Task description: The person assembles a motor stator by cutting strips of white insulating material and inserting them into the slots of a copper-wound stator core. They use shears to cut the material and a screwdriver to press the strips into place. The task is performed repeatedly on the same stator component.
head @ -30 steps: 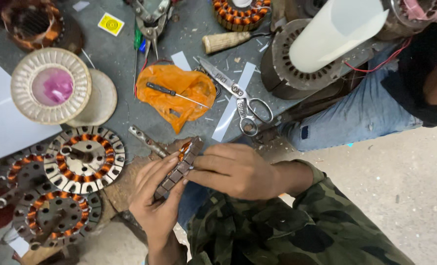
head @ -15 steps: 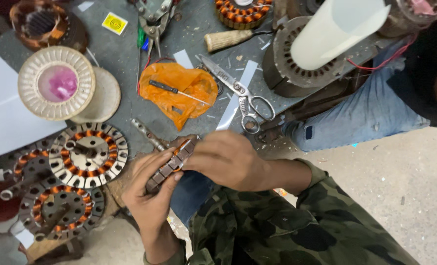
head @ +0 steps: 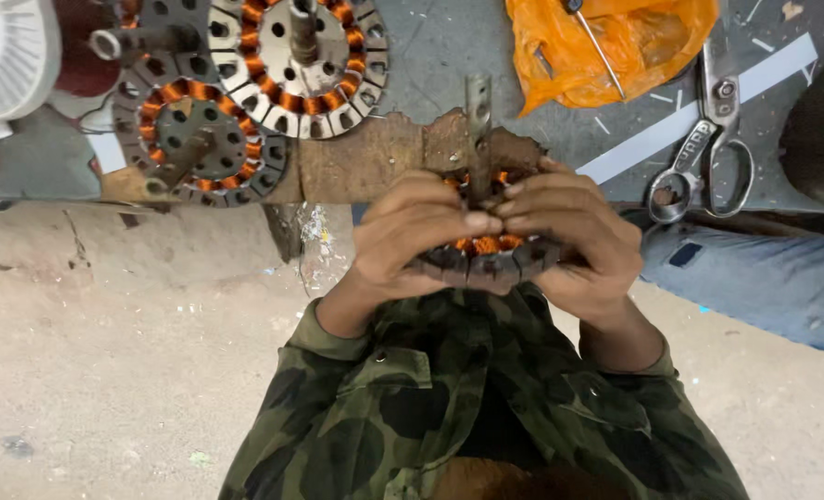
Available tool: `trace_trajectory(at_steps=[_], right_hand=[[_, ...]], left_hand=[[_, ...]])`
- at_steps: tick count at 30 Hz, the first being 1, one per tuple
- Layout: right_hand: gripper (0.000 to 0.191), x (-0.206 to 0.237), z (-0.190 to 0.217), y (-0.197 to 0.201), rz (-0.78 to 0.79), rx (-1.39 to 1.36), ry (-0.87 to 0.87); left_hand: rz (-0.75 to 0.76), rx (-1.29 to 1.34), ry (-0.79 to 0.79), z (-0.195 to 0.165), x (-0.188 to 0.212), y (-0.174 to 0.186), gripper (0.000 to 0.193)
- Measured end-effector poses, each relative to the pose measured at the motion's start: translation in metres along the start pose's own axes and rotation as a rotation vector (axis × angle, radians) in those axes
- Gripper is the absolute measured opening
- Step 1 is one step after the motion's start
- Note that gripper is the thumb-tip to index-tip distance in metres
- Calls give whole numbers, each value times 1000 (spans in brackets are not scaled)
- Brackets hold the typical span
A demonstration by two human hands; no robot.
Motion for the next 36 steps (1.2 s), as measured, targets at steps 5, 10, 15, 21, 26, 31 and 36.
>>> trace_trajectory(at_steps=[5, 10, 15, 21, 26, 31, 36], right_hand=[[20, 1, 0, -1, 26, 33, -10], [21, -1, -2, 3, 30, 0, -18], [21, -4, 2, 2, 23, -1, -10], [20, -8, 3, 2, 47, -20, -68], [29, -4, -1, 11, -204, -158, 71], [19, 13, -4, 1, -315, 56, 328], [20, 18, -12, -3, -309, 249, 406]], left_hand=[[26, 31, -23, -1, 2, -3, 44], [44, 59, -37, 0, 4, -5, 49], [63, 57, -1, 1, 4, -6, 49], [27, 36, 37, 3, 0, -8, 48], [37, -82, 156, 3, -11, -7, 58], [34, -40, 225, 7, -23, -4, 55], [37, -1, 224, 12, -25, -1, 51]])
Point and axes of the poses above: each hand's wrist, its own x-axis away from the middle knuckle, its own y-axis out of the back of the hand, z = x × y, the point moved 7 cm from there along -x, towards the middle knuckle, and after that the axes turned 6 degrees about -y, right-handed, at the moved point
